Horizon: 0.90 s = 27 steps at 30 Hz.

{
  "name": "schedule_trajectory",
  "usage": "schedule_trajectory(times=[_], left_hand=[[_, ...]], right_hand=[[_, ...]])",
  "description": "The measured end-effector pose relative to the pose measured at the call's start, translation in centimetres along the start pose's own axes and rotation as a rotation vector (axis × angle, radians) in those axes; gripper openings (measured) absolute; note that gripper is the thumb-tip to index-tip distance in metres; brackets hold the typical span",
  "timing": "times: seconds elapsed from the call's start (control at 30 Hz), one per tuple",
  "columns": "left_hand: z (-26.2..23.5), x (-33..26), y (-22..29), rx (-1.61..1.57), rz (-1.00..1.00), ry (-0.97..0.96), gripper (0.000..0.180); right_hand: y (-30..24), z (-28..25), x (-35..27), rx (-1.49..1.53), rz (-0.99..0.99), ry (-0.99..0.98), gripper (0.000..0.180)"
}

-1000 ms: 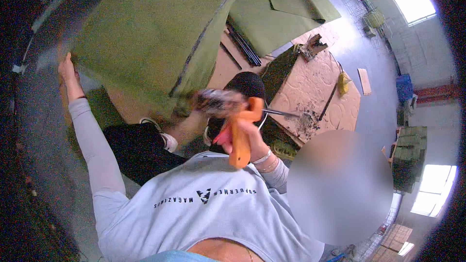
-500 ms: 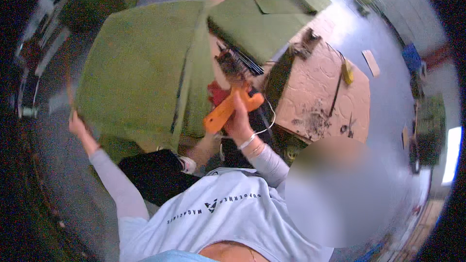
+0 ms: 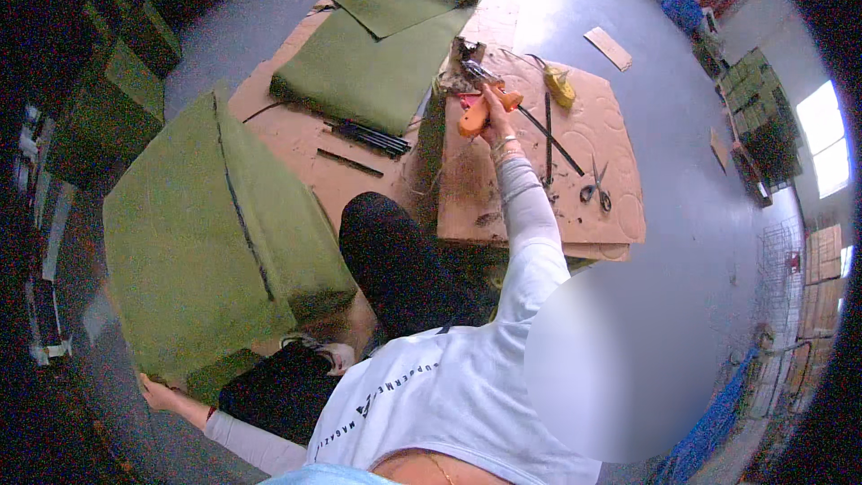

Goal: The recorder is using a hot glue gun to attach green fabric covers to large foam blocks.

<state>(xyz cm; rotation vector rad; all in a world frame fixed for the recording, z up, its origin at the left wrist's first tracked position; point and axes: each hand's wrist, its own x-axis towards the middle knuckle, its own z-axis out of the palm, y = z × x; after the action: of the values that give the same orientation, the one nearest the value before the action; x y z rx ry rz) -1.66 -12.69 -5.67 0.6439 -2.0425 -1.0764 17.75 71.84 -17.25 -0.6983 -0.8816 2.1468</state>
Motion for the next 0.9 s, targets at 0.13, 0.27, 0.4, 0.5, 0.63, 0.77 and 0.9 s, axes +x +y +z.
schedule_trajectory(times=[0.13,0.27,0.4,0.5,0.63,0.77,0.9], left_hand=[[0.6,0.6,-1.4,-0.019,0.043,0.008,0.044],[-1.4,0.7,-0.2,0.168,0.025,0.006,0.044],[-1.0,0.3,-1.4,0.116,0.138,-0.057,0.045],[1.9,-2.7,2.6,-0.147,0.099,-0.027,0.037],[-1.1,-1.6,0.4,-0.210,0.011,0.024,0.033],[0.5,-2.4,1.4,-0.333,0.000,0.032,0.028],[0.4,-5.3,4.5,-0.508,-0.117,-0.033,0.026]], right_hand=[[0.6,-1.5,2.5,0.019,0.072,0.000,0.044],[1.9,0.0,2.6,-0.488,-0.068,0.063,0.041],[-0.5,1.2,-2.2,-1.417,-0.451,0.040,0.036],[1.4,-0.3,-4.0,-0.980,-0.542,-0.132,0.040],[11.4,18.0,-28.6,-1.030,-0.478,-0.875,0.066],[20.8,18.7,-36.2,-0.737,0.022,-0.850,0.074],[25.4,20.4,-30.6,-0.568,0.307,-0.519,0.068]])
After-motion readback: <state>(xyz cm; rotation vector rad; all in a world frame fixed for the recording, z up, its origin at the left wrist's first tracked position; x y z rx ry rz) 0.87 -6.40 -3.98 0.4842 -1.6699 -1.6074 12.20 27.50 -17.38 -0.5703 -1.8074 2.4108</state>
